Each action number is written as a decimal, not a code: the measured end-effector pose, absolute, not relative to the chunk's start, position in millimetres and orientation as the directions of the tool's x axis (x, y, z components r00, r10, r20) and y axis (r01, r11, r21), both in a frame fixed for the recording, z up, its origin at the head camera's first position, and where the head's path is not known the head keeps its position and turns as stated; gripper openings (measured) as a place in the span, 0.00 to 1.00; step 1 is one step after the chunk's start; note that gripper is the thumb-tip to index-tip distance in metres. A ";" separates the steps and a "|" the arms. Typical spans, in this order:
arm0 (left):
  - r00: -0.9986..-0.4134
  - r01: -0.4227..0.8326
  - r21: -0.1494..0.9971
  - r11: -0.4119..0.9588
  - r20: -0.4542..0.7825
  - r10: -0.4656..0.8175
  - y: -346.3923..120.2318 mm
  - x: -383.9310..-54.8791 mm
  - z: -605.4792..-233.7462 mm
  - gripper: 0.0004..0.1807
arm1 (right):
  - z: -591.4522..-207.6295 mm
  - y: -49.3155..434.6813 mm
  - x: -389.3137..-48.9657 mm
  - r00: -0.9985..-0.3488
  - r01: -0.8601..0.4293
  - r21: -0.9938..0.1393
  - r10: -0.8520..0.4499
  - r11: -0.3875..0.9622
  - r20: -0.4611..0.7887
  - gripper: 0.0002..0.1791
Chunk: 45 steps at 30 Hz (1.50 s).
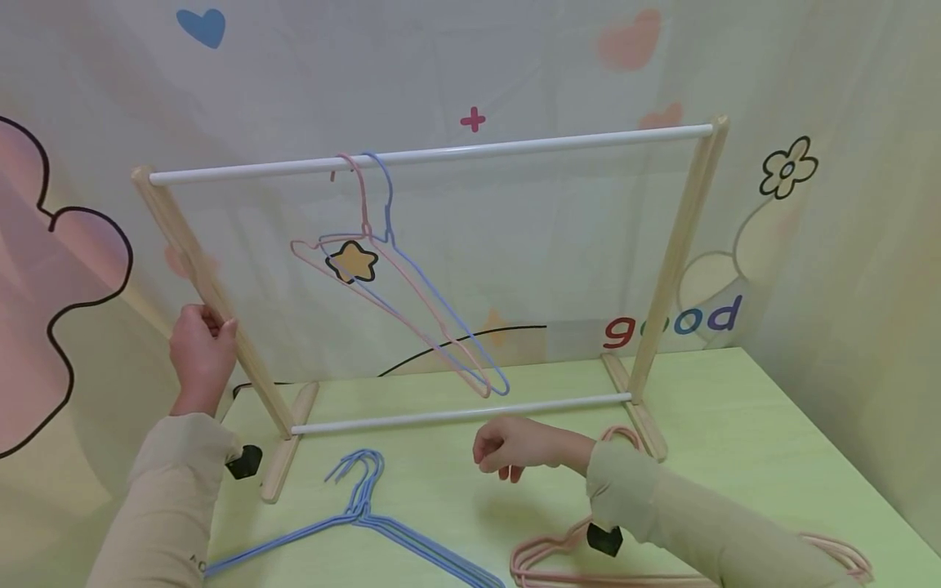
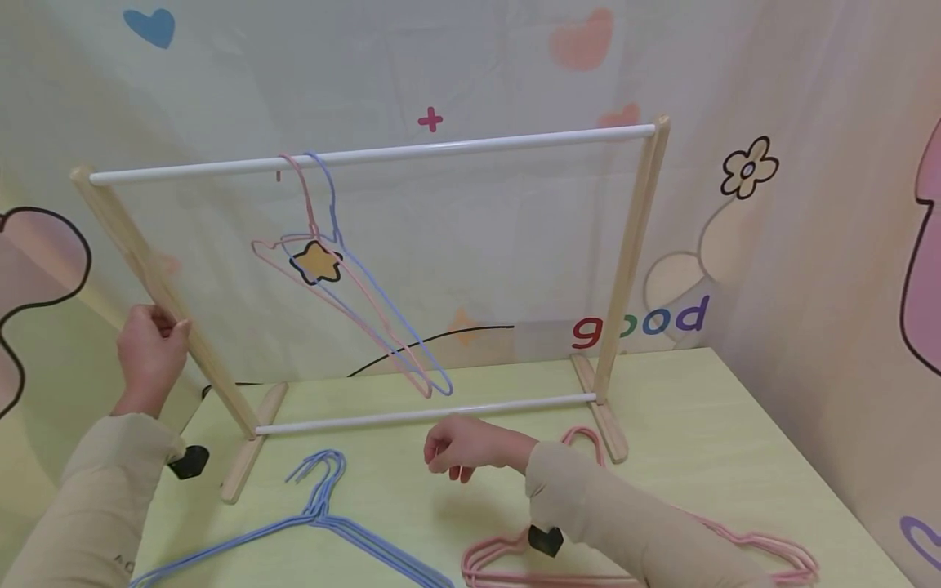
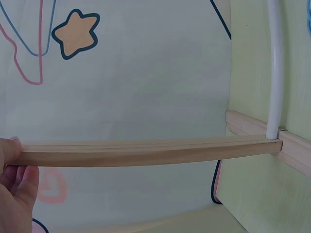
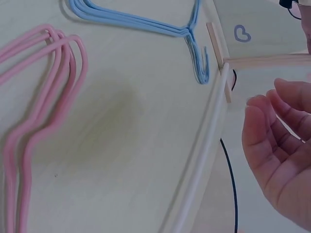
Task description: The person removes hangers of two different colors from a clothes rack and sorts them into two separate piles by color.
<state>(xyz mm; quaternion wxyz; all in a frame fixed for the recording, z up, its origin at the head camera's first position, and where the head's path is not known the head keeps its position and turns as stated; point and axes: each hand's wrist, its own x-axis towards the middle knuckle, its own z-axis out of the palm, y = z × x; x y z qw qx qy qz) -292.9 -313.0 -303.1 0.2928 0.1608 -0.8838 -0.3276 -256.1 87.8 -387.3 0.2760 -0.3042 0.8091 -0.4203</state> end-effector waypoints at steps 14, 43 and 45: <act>-0.767 -0.093 0.671 0.736 0.423 -0.483 -315.3 -296.1 -306.0 0.17 | -364.5 107.1 -267.3 -0.697 -0.300 -0.808 -0.695 0.507 -0.177 0.03; -0.767 -0.062 0.676 0.735 0.439 -0.468 -311.2 -291.3 -303.2 0.17 | -284.0 145.2 -292.0 -0.775 -0.402 -0.696 -0.626 0.595 -0.087 0.06; -0.774 -0.068 0.678 0.732 0.428 -0.467 -311.3 -291.1 -302.8 0.18 | -278.5 145.5 -293.3 -0.788 -0.392 -0.689 -0.609 0.609 -0.090 0.08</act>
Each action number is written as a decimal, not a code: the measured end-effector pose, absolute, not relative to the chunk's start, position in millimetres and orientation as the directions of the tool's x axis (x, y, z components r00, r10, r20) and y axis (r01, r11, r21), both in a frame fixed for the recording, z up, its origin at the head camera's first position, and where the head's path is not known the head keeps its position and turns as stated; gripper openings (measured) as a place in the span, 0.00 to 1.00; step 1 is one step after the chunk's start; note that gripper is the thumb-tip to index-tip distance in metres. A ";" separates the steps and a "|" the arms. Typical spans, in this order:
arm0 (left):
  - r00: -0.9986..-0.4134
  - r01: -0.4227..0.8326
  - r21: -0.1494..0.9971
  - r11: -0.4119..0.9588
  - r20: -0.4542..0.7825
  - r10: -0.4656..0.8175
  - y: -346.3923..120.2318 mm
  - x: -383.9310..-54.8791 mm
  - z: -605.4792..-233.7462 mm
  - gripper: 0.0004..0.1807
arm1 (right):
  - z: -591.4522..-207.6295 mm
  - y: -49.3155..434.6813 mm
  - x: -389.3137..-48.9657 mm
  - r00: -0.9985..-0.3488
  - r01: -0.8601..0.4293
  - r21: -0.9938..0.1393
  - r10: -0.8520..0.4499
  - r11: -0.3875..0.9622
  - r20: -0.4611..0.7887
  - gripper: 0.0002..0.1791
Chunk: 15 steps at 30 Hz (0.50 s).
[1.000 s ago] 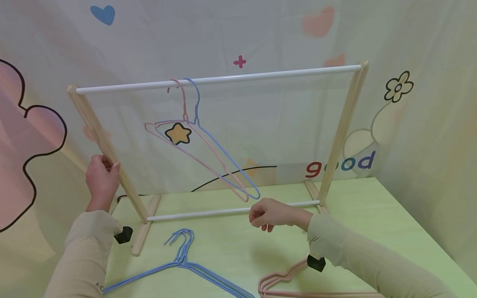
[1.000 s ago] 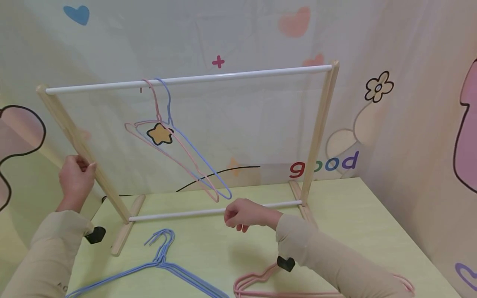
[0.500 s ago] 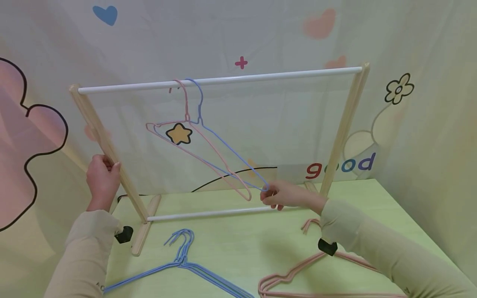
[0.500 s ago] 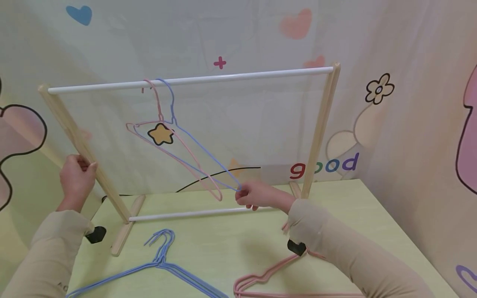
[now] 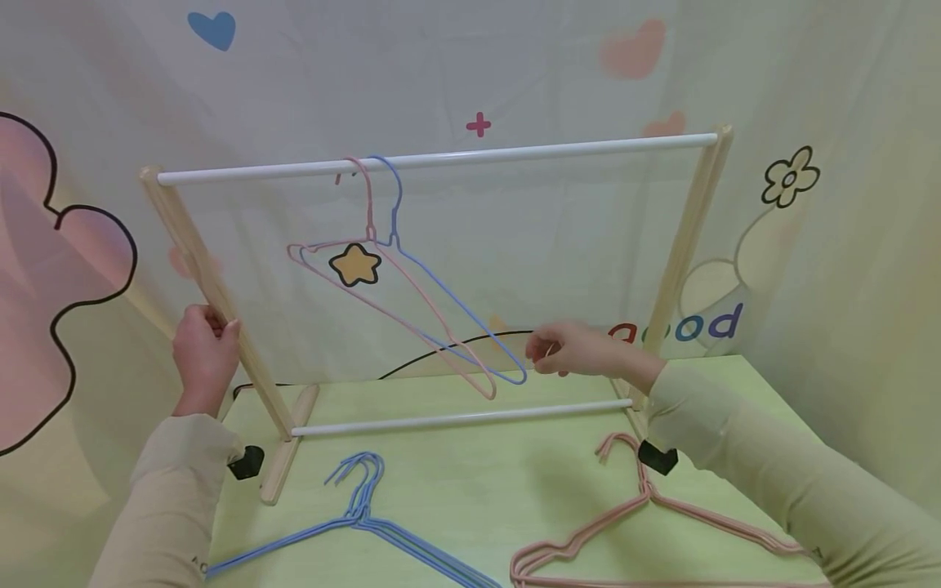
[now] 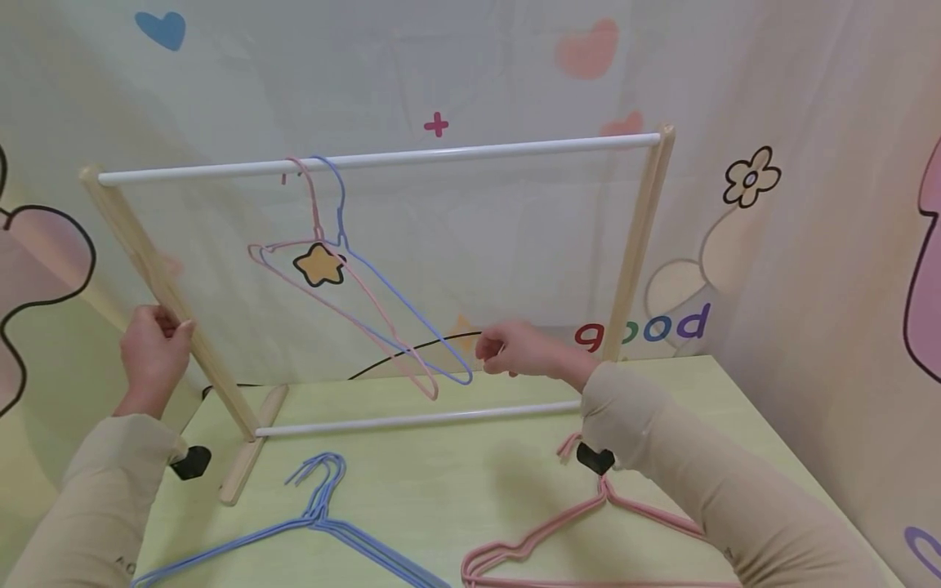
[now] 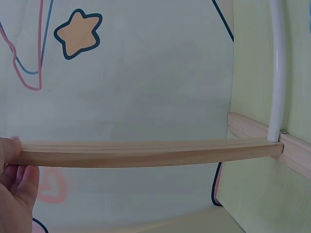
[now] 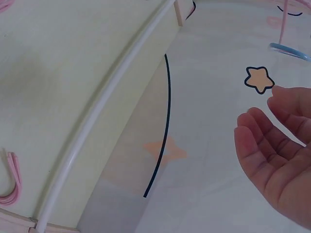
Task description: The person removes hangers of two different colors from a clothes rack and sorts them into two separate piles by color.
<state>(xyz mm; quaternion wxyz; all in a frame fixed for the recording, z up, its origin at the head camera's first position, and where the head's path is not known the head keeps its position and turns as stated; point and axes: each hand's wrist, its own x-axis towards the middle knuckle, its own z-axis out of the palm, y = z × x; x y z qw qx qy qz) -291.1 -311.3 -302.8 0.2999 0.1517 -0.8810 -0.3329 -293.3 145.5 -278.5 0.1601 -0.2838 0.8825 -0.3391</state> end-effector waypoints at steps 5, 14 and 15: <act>-0.778 -0.073 0.677 0.732 0.421 -0.467 -311.8 -290.6 -302.7 0.18 | -266.9 143.9 -295.8 -0.808 -0.383 -0.686 -0.584 0.619 -0.075 0.09; -0.775 -0.072 0.678 0.732 0.424 -0.468 -310.4 -290.0 -302.1 0.18 | -248.0 134.8 -297.5 -0.825 -0.366 -0.726 -0.564 0.582 -0.036 0.13; -0.775 -0.072 0.677 0.732 0.424 -0.468 -310.4 -290.1 -302.2 0.18 | -246.7 133.4 -298.0 -0.824 -0.368 -0.727 -0.565 0.580 -0.034 0.14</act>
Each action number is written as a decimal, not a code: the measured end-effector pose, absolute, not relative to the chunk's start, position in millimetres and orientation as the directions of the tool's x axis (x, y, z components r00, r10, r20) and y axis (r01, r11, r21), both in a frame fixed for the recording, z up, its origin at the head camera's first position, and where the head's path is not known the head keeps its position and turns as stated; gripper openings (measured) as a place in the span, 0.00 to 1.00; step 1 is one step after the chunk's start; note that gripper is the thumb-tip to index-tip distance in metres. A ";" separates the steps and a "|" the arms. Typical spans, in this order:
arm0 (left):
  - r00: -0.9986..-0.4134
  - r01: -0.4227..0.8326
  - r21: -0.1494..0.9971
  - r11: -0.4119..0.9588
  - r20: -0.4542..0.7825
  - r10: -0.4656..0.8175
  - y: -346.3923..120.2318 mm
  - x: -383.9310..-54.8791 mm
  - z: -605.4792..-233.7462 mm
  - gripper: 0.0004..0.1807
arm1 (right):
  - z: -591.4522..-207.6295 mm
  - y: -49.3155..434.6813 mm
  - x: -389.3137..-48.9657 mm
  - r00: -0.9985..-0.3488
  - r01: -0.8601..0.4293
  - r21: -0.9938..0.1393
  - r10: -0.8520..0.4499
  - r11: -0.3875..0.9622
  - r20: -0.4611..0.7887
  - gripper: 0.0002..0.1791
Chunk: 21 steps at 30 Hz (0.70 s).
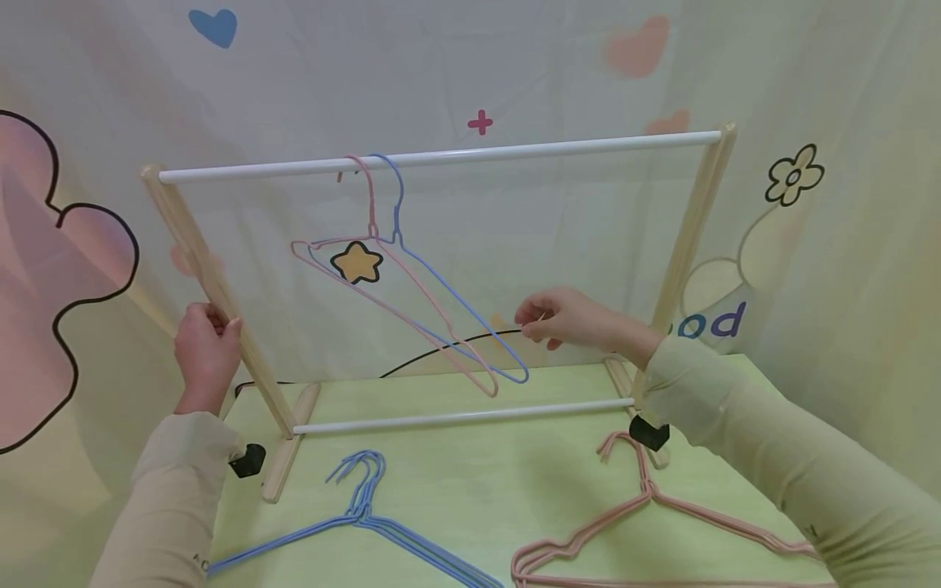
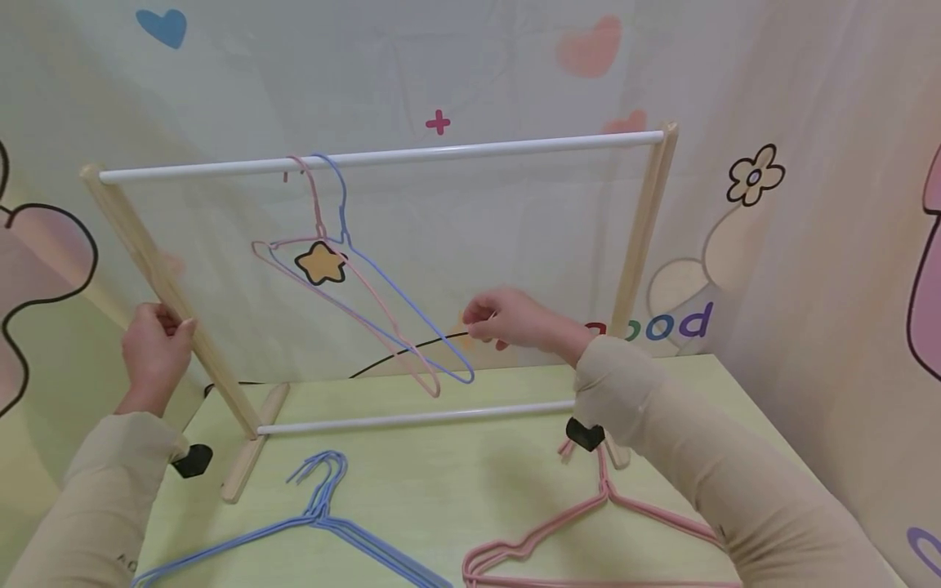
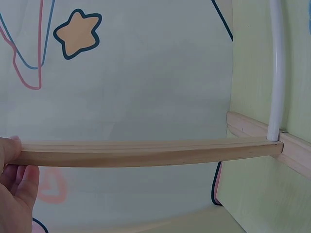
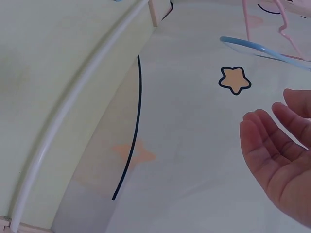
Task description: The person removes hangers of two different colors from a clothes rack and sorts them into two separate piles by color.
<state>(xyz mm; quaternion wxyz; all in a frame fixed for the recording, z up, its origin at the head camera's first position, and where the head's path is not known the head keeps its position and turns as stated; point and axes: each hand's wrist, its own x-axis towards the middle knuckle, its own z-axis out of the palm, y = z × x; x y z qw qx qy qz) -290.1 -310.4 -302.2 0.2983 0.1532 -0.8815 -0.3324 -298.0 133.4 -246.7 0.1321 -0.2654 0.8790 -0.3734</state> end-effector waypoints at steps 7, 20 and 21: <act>-0.777 -0.076 0.678 0.731 0.419 -0.470 -310.8 -290.4 -302.1 0.18 | -234.8 118.5 -300.3 -0.818 -0.370 -0.750 -0.574 0.548 -0.015 0.15; -0.779 -0.083 0.685 0.723 0.408 -0.476 -312.0 -292.2 -302.8 0.18 | -216.7 92.7 -307.4 -0.793 -0.362 -0.784 -0.608 0.505 -0.025 0.16; -0.779 -0.083 0.685 0.724 0.408 -0.475 -312.4 -292.4 -303.1 0.18 | -216.5 90.8 -308.5 -0.791 -0.362 -0.784 -0.611 0.504 -0.027 0.16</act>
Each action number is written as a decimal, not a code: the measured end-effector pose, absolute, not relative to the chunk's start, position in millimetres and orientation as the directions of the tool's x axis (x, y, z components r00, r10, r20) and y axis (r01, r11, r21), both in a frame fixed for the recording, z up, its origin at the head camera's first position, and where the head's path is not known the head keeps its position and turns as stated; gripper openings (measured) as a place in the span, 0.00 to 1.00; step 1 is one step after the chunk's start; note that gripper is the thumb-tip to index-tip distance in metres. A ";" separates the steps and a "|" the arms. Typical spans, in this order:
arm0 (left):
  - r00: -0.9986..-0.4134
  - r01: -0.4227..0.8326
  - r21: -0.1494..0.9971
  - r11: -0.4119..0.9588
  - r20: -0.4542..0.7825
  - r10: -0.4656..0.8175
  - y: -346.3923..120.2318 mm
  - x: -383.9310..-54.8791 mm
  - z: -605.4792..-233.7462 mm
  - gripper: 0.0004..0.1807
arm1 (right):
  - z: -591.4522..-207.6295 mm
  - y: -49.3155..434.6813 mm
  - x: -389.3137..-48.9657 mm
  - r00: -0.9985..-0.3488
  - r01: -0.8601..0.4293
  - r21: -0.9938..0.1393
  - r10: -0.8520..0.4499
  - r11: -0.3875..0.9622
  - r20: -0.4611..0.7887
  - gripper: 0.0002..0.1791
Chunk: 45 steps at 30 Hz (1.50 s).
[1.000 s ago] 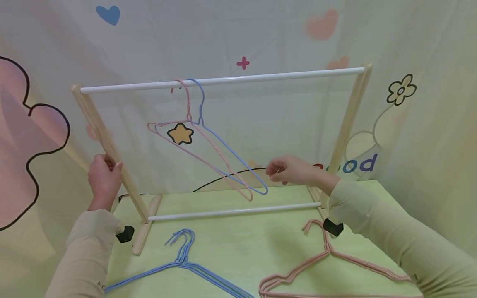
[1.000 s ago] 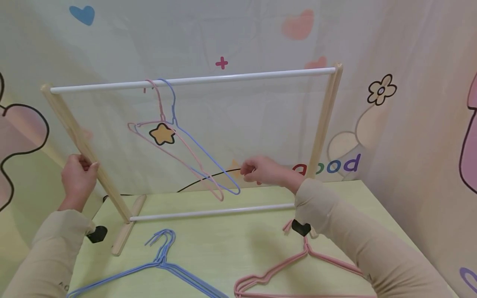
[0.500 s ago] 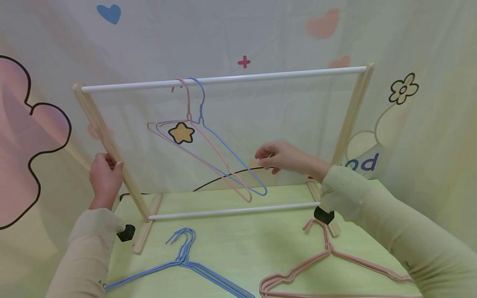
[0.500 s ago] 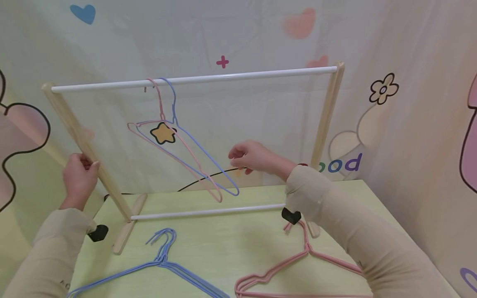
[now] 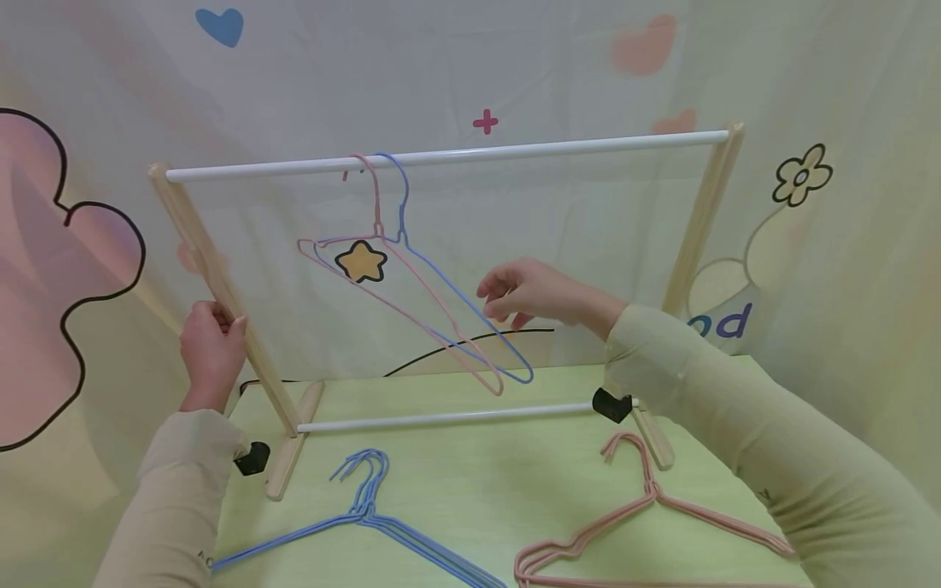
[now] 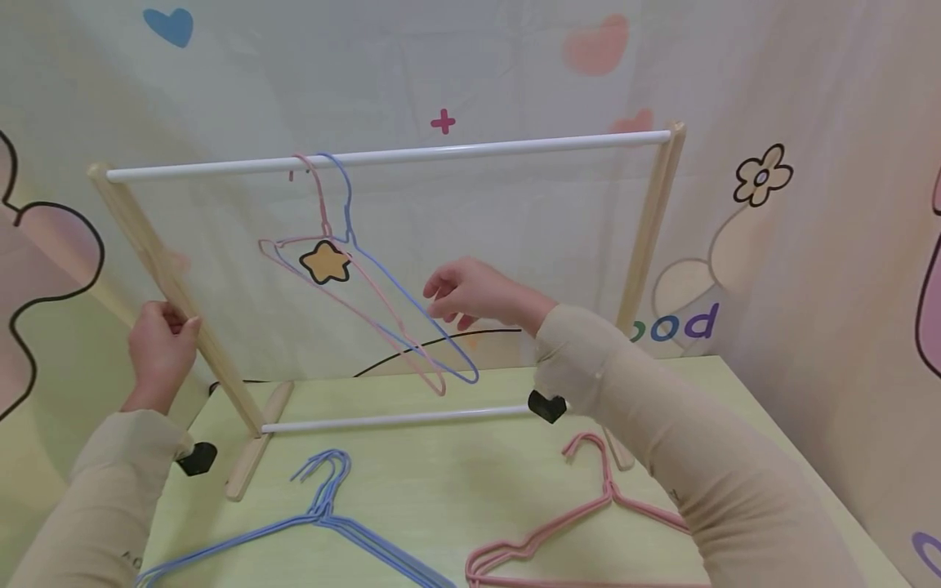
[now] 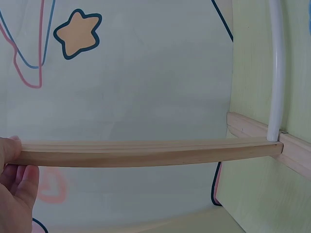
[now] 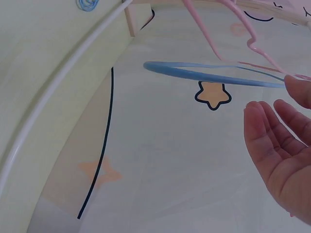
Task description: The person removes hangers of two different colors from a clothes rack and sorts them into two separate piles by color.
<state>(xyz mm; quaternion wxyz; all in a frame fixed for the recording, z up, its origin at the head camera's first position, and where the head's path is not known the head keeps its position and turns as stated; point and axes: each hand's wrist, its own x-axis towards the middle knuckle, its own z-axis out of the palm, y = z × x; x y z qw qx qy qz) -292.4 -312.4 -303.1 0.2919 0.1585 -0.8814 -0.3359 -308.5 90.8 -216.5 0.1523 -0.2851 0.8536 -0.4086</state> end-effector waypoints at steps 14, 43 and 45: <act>-0.786 -0.078 0.681 0.729 0.407 -0.465 -315.1 -292.9 -304.9 0.19 | -222.2 66.0 -318.4 -0.798 -0.293 -0.824 -0.598 0.485 -0.069 0.13; -0.797 -0.076 0.686 0.724 0.395 -0.457 -315.5 -291.7 -304.2 0.19 | -199.2 76.4 -313.9 -0.816 -0.310 -0.829 -0.578 0.465 -0.019 0.06; -0.799 -0.078 0.688 0.722 0.390 -0.458 -316.1 -291.9 -304.5 0.19 | -197.9 80.3 -313.7 -0.821 -0.310 -0.826 -0.570 0.470 -0.016 0.07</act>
